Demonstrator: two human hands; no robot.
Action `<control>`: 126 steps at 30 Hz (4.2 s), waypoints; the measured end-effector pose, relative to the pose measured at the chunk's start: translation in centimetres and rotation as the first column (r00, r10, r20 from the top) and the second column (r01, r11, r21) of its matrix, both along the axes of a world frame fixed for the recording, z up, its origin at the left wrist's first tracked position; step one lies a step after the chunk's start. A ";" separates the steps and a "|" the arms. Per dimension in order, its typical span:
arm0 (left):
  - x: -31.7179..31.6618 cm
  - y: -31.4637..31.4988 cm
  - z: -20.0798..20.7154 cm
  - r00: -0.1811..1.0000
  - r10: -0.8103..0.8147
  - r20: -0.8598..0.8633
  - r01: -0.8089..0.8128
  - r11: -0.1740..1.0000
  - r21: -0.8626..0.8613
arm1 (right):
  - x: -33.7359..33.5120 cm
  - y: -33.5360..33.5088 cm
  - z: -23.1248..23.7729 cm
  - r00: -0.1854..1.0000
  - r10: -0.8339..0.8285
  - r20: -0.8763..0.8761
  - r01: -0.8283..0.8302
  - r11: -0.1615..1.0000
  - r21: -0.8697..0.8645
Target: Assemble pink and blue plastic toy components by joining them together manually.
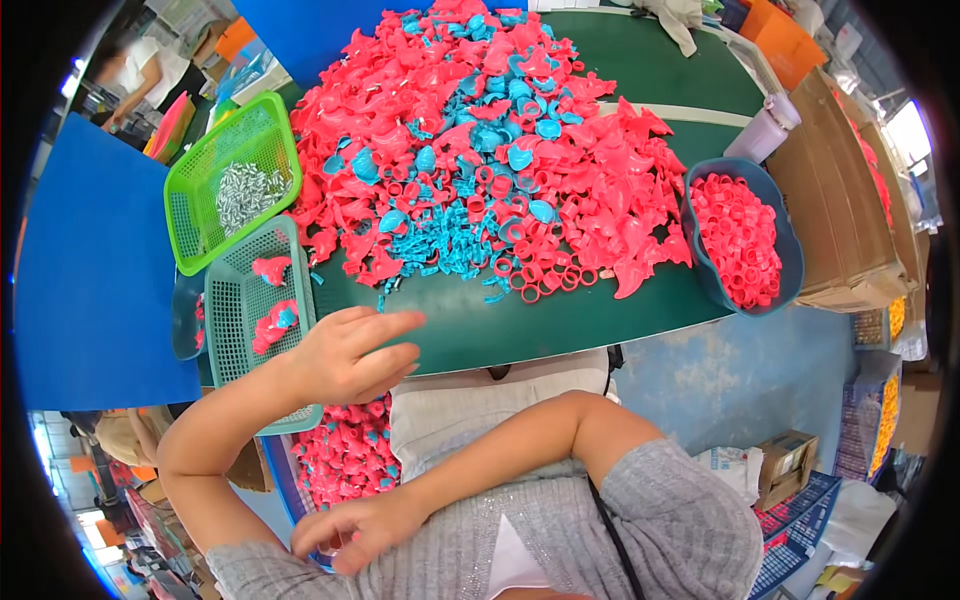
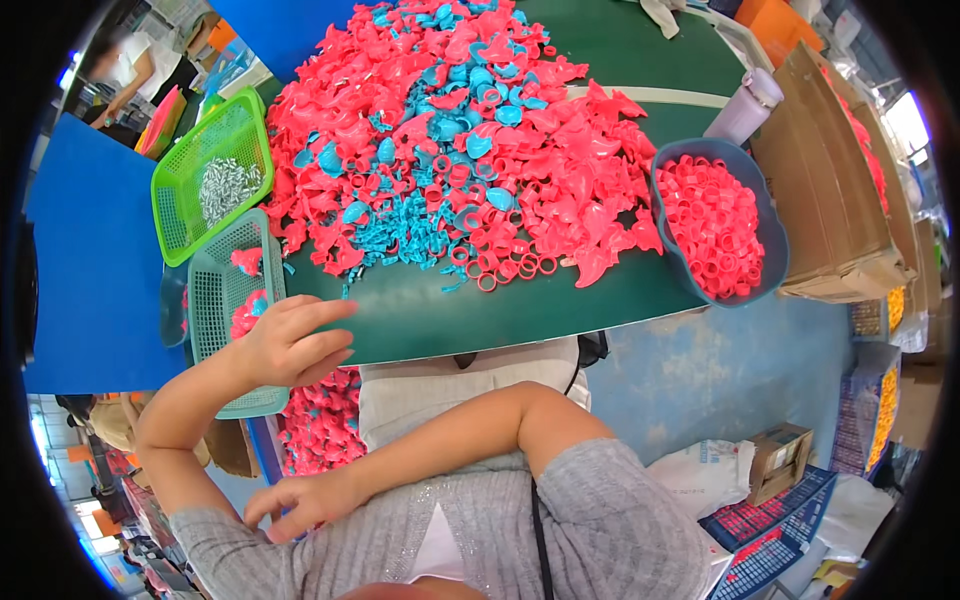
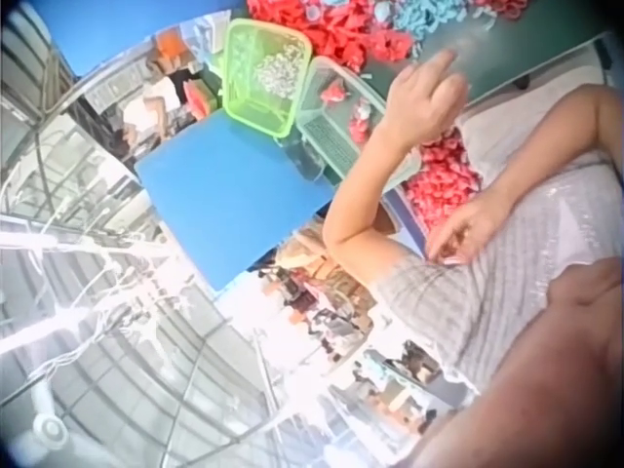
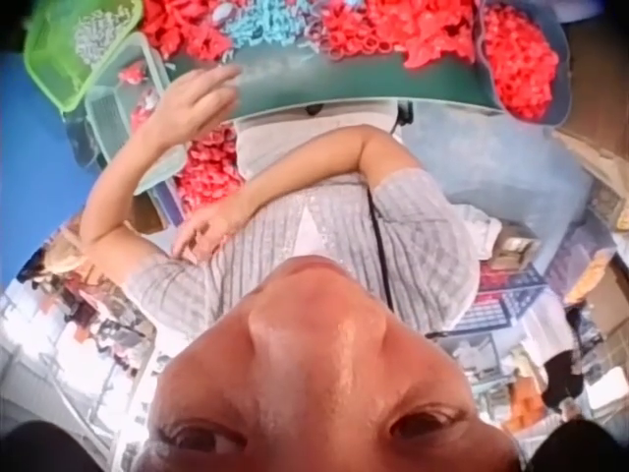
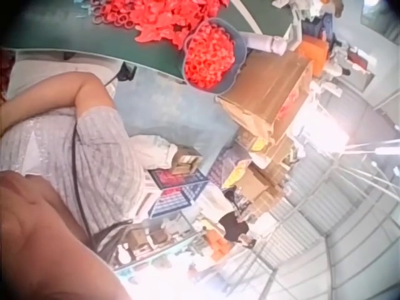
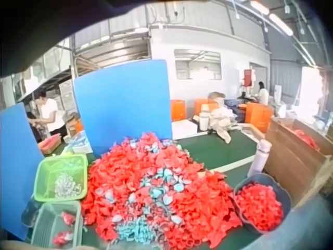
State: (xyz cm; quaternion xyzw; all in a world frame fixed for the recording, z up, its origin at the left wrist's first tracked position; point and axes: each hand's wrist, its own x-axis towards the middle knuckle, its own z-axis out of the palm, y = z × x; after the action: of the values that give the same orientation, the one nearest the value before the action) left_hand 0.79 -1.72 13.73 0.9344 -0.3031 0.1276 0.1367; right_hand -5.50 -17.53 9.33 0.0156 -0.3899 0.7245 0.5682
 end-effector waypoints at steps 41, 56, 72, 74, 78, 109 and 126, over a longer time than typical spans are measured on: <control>16.5 16.0 -9.5 0.680 0.716 0.157 -0.714 0.696 -0.080 | 21.9 1.0 -15.5 -0.489 -0.789 0.372 0.389 0.185 0.903; 9.7 11.8 -10.6 0.506 0.204 -0.838 -0.775 -0.318 -0.546 | 21.0 2.8 -14.3 -0.282 -0.808 0.517 0.618 0.259 0.743; 6.1 2.1 -11.8 0.702 0.683 0.204 -0.593 0.719 -0.363 | 22.2 0.9 -14.8 0.342 -0.698 0.630 0.910 0.414 -0.035; 5.7 0.1 -12.9 0.693 0.701 0.167 -0.594 0.687 -0.419 | 23.5 1.0 -14.9 0.441 -0.707 0.553 0.890 0.425 -0.165; 5.1 -3.3 -15.6 0.672 0.701 0.240 -0.565 0.695 -0.445 | 24.6 1.4 -14.1 0.503 -0.685 0.528 0.865 0.395 -0.310; 4.5 -6.9 -21.0 0.694 0.383 -0.610 -0.464 -0.411 -0.785 | 24.6 1.3 -13.9 -0.602 -0.673 0.430 0.644 -0.090 0.760; 5.0 -7.2 -20.5 0.695 0.423 -0.582 -0.482 -0.327 -0.813 | 36.9 4.9 -11.0 -0.905 0.005 0.425 0.400 0.348 0.848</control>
State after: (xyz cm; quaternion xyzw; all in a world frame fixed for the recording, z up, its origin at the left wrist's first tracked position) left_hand 5.81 -8.88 -6.79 0.5650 0.2827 0.3247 0.7039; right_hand 31.38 -12.63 -1.65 -0.8669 -0.4417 -0.1261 0.1934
